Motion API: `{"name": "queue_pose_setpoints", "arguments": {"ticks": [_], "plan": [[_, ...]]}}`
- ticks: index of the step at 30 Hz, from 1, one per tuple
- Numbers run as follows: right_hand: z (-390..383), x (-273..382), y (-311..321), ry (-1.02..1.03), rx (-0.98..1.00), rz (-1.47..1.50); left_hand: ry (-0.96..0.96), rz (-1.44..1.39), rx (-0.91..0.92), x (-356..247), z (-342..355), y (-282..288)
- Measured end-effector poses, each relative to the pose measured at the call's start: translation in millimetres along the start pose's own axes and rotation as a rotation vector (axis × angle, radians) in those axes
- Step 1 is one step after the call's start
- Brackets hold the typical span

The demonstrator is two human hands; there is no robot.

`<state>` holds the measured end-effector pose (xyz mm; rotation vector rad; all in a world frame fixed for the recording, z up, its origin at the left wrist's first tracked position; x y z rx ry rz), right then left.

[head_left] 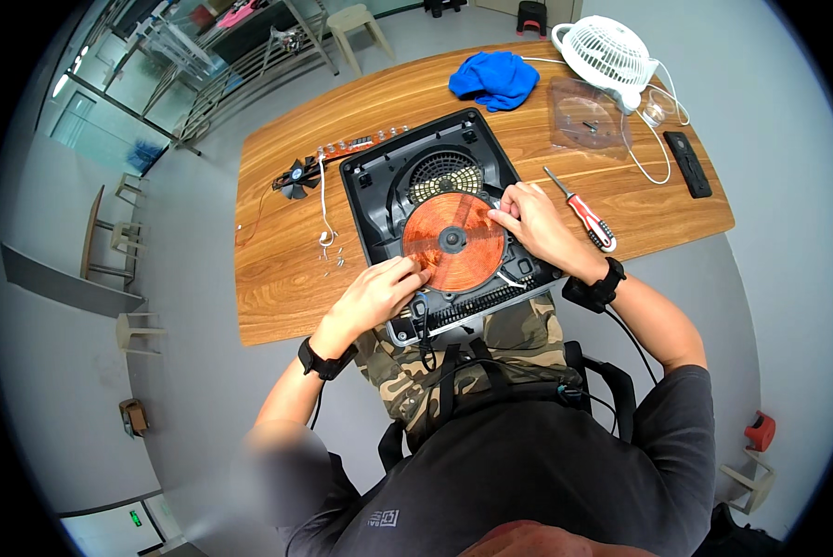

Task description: The person uses a screwdriver to remove screws from a disassembled electronic device with a copper-colored circular component. They manipulate internal wires and parts, then place a small orange circuit board on top of the device.

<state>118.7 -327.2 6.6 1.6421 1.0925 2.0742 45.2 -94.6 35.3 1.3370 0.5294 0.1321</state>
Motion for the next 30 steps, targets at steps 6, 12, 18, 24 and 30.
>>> {"name": "queue_pose_setpoints", "arguments": {"ticks": [6, 12, 18, 24, 30], "plan": [[1.0, 2.0, 0.2, -0.011, -0.005, -0.007, 0.003, -0.009, 0.0, 0.0, 1.4, 0.6], [1.6, 1.6, -0.4, 0.007, -0.016, -0.037, -0.008, -0.005, 0.001, -0.5, 0.6, 1.2], [2.0, -0.3, -0.8, 0.032, -0.028, -0.046, -0.025, 0.004, 0.005, -1.3, 0.1, 0.7], [2.2, 1.1, 0.2, 0.035, -0.04, -0.05, -0.008, -0.002, 0.014, -0.8, 0.8, 0.6], [3.8, 0.1, -1.4, 0.05, -0.054, -0.037, 0.006, -0.017, -0.002, 0.4, -3.7, 0.9]]}}
Point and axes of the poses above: each hand's wrist, its own z-axis towards the middle knuckle, its own y-axis out of the back of the hand, x = y × z, the point moved 9 cm from there along z, towards the middle knuckle, and after that the axes turned 12 degrees about x, right-handed, at the moved point
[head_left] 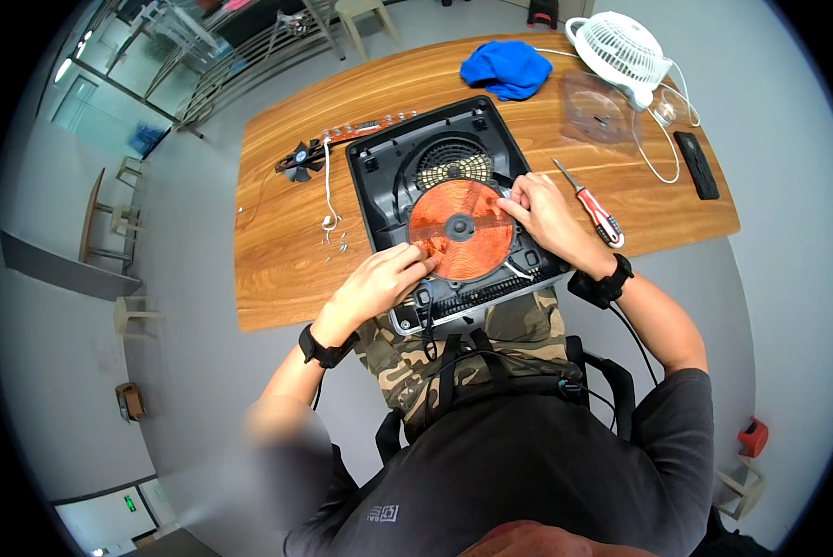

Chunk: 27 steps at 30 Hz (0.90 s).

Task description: The person uses a screwdriver to remove screws from a disassembled electronic device with a copper-colored circular component. They manipulate internal wires and parts, then place a small orange circuit board on top of the device.

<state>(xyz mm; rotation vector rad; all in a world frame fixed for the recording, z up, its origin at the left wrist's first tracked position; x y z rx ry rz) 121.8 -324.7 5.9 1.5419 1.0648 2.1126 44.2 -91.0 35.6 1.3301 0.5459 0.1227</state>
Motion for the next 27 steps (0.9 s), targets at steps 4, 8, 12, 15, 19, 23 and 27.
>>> {"name": "queue_pose_setpoints", "arguments": {"ticks": [4, 8, 12, 15, 19, 23, 27], "plan": [[-2, -4, 1, -0.011, -0.004, -0.018, -0.012, -0.009, -0.012, 0, 0, 0], [0, -3, -2, 0.0, 0.013, -0.006, -0.003, 0.03, -0.078, 5, -11, 12], [-2, -5, -1, -0.007, 0.01, -0.008, 0.192, 0.072, -0.223, 34, -39, 42], [-1, -2, -1, -0.011, 0.006, -0.001, 0.564, -0.017, -0.303, 97, -90, 54], [0, -7, -1, -0.037, 0.001, 0.013, 0.817, -0.002, -0.145, 137, -140, 45], [0, -2, 4, -0.046, -0.003, 0.01, 0.82, 0.014, -0.041, 133, -147, 34], [-3, -9, 10, -0.096, 0.024, 0.127, 0.812, -0.032, -0.042, 131, -150, 29]]}}
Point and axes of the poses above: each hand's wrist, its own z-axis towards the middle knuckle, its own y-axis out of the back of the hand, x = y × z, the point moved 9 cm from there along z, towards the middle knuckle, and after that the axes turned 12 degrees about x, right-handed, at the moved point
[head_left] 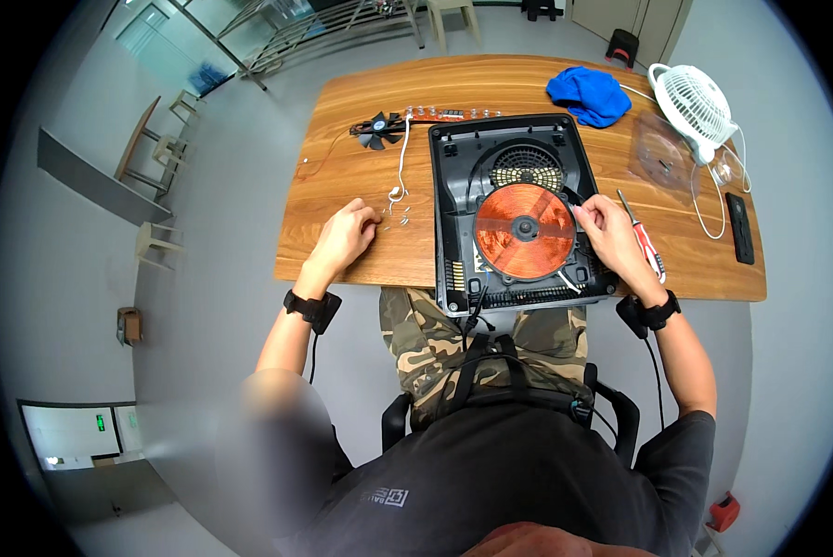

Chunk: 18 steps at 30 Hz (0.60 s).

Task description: The person uses a screwdriver to remove screws from a disassembled electronic device with a copper-colored circular component. They manipulate internal wires and parts, then place a small orange circuit board on top of the device.

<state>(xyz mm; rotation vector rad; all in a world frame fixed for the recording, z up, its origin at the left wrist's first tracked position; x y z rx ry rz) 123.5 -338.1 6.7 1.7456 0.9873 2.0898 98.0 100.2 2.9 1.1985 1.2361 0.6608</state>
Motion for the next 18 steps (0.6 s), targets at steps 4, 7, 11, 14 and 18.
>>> {"name": "queue_pose_setpoints", "arguments": {"ticks": [4, 7, 11, 14, 18], "plan": [[-17, 3, 25, 0.132, -0.052, 0.058, 0.001, 0.005, 0.013, -2, -4, -2], [-33, -22, 54, 0.091, -0.097, -0.047, -0.008, 0.017, 0.024, -3, -4, -3], [-52, -53, 76, -0.043, -0.07, -0.177, 0.021, -0.046, 0.061, -8, 1, -5], [-67, -55, 76, -0.094, -0.022, -0.351, -0.011, -0.061, 0.066, -10, 4, -12], [-78, -59, 65, -0.064, -0.014, -0.439, -0.047, -0.032, 0.032, -14, 7, -12]]}}
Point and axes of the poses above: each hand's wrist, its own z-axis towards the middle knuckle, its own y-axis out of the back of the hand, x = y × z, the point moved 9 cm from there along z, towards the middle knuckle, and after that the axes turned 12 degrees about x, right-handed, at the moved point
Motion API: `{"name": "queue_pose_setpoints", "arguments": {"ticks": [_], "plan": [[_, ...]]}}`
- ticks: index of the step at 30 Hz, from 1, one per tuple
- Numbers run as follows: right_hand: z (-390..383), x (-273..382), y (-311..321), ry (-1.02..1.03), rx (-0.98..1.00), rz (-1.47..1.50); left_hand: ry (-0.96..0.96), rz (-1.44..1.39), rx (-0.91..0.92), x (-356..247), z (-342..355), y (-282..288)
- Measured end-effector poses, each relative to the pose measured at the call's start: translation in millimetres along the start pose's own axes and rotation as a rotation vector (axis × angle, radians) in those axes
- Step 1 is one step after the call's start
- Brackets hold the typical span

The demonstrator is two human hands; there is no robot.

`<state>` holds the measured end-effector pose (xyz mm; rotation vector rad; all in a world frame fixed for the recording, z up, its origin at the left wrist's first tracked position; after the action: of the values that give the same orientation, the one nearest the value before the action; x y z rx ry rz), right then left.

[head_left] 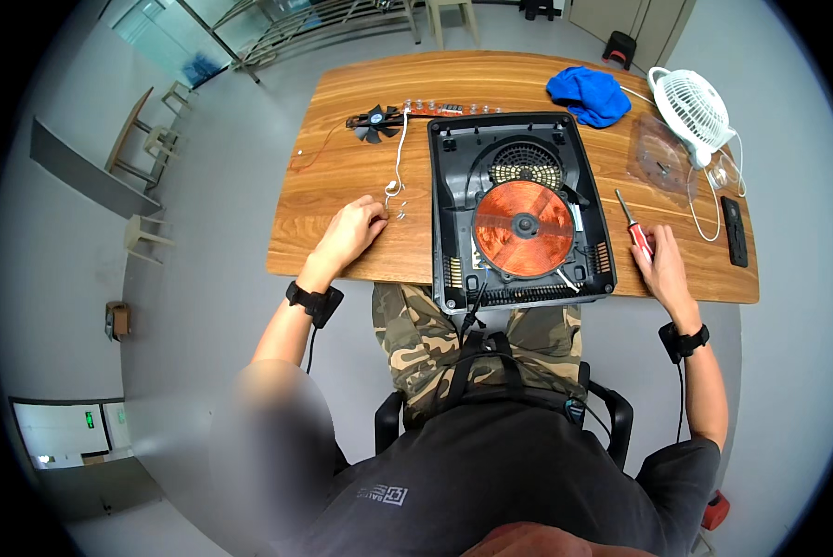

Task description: The person uses a screwdriver to remove screws from a disassembled electronic device with a copper-colored circular component. They manipulate internal wires and parts, then place a small orange circuit board on top of the device.

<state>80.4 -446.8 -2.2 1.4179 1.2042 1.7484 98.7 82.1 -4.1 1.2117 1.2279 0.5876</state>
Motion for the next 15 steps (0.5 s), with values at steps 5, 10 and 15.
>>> {"name": "queue_pose_setpoints", "arguments": {"ticks": [5, 10, 15], "plan": [[-1, -11, -13, -0.061, -0.003, -0.084, 0.027, 0.016, -0.024, 7, 0, -6], [-2, -20, -9, -0.082, -0.015, -0.047, 0.013, -0.011, -0.089, 8, -2, 4], [9, -11, 33, -0.062, 0.017, 0.186, -0.039, -0.277, -0.115, -24, 4, 17]]}}
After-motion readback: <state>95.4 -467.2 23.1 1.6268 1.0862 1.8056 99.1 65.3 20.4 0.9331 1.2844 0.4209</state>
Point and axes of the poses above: each hand's wrist, its own z-axis towards the middle knuckle, its own y-axis out of the back of the hand, x = y × z, the point moved 9 cm from there along z, towards the middle knuckle, and after that the axes turned 12 degrees about x, right-handed, at the moved point
